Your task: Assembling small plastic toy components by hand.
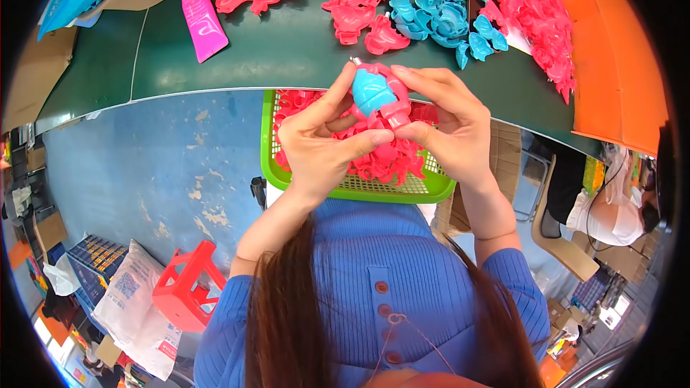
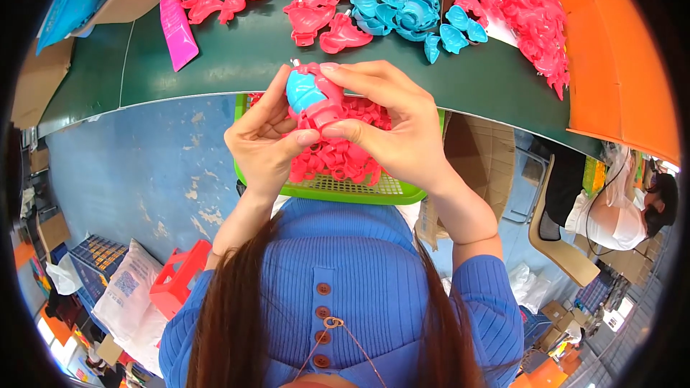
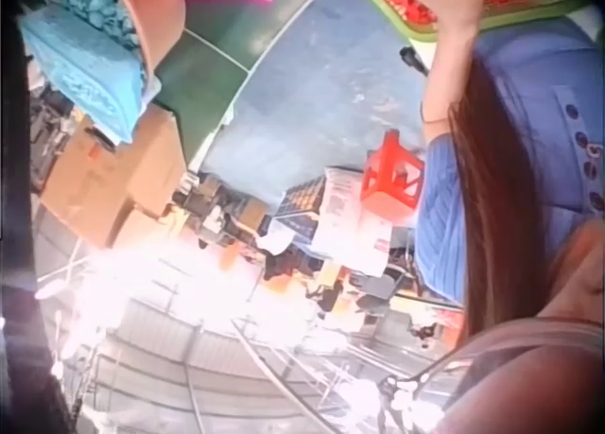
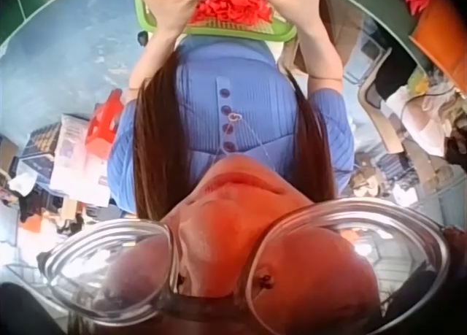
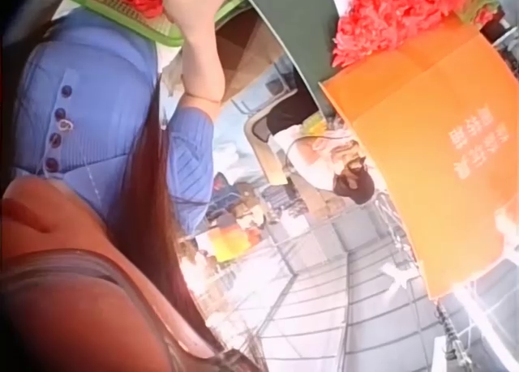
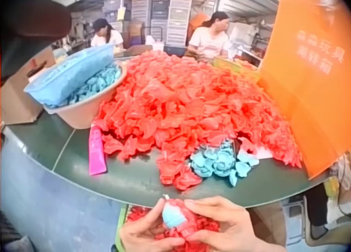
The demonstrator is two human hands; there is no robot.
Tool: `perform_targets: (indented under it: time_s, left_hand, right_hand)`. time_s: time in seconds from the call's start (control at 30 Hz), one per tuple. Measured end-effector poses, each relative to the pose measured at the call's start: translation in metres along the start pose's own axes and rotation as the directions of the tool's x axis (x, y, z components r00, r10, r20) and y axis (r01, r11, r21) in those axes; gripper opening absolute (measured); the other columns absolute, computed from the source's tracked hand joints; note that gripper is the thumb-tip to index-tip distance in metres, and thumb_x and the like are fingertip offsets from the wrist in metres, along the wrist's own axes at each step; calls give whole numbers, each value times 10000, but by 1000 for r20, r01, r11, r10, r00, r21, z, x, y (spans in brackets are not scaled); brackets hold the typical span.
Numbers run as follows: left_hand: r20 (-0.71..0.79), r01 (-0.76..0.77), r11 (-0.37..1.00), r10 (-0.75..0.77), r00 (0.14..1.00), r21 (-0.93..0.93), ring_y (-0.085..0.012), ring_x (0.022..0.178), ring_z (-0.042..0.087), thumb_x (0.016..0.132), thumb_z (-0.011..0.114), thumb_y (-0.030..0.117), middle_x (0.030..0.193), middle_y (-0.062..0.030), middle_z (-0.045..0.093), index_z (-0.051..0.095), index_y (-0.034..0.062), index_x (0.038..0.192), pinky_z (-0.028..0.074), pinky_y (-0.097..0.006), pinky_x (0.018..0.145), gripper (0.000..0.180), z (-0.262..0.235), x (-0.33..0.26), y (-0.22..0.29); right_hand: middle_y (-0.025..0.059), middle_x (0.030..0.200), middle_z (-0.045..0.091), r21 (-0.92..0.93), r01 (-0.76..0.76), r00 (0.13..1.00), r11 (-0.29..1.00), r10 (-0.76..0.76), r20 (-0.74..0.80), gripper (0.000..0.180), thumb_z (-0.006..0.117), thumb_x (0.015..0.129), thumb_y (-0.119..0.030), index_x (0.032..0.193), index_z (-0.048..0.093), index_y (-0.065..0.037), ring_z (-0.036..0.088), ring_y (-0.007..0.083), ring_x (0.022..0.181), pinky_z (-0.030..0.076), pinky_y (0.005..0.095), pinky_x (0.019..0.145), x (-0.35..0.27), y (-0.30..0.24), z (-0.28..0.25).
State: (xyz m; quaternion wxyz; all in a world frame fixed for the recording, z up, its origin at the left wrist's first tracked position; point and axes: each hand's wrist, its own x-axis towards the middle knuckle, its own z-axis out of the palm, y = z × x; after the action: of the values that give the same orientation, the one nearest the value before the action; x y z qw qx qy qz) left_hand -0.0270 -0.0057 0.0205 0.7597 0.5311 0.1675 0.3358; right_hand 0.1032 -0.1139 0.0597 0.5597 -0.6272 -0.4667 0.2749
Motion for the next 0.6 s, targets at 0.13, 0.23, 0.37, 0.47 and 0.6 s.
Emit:
perform_targets:
  time_s: [0.13, 0.23, 0.37, 0.47, 0.6]
  left_hand:
    - [6, 9, 1000, -9, 1000, 7, -138, 997, 562, 662, 747, -42, 1126, -133, 583, 402, -42, 1288, 488, -288, 854, 715, 1, 1, 2]
    - [56, 47, 996, -51, 997, 70, -138, 995, 557, 666, 745, -43, 1133, -137, 576, 390, -46, 1293, 482, -294, 865, 721, -2, 1, 4]
    - [65, 99, 993, -95, 993, -61, -147, 995, 561, 674, 740, -43, 1149, -146, 567, 390, -48, 1293, 482, -298, 870, 712, -1, 2, 0]
    - [61, 27, 1000, -27, 998, 2, -163, 1003, 568, 680, 733, -49, 1157, -159, 561, 395, -49, 1289, 481, -303, 878, 696, 1, 3, 1]
    - [59, 78, 995, -75, 995, -63, -186, 1017, 570, 686, 727, -53, 1164, -175, 554, 396, -51, 1287, 482, -313, 886, 686, 3, 7, 6]
  right_hand:
    - [147, 1170, 507, 65, 28, 999, 998, -26, -27, 505, 710, 712, -21, 1187, 541, 14, 510, 223, 1094, 478, 316, 872, -2, 9, 1]
    - [149, 1166, 515, -34, 43, 999, 998, -44, -13, 513, 727, 707, -59, 1181, 546, 16, 513, 222, 1087, 458, 317, 898, -3, 8, -1]
    - [151, 1159, 520, -93, 23, 1000, 995, -21, 17, 522, 741, 706, -111, 1174, 550, 21, 517, 220, 1077, 456, 313, 896, 1, 1, -7]
    - [147, 1157, 515, -87, 50, 998, 995, -45, 52, 523, 739, 715, -139, 1169, 547, 34, 524, 221, 1063, 469, 317, 880, 4, 0, -11]
    - [139, 1148, 505, 148, -67, 996, 987, 75, -48, 512, 720, 739, -135, 1178, 528, 47, 521, 240, 1075, 476, 335, 883, 3, -2, -4]
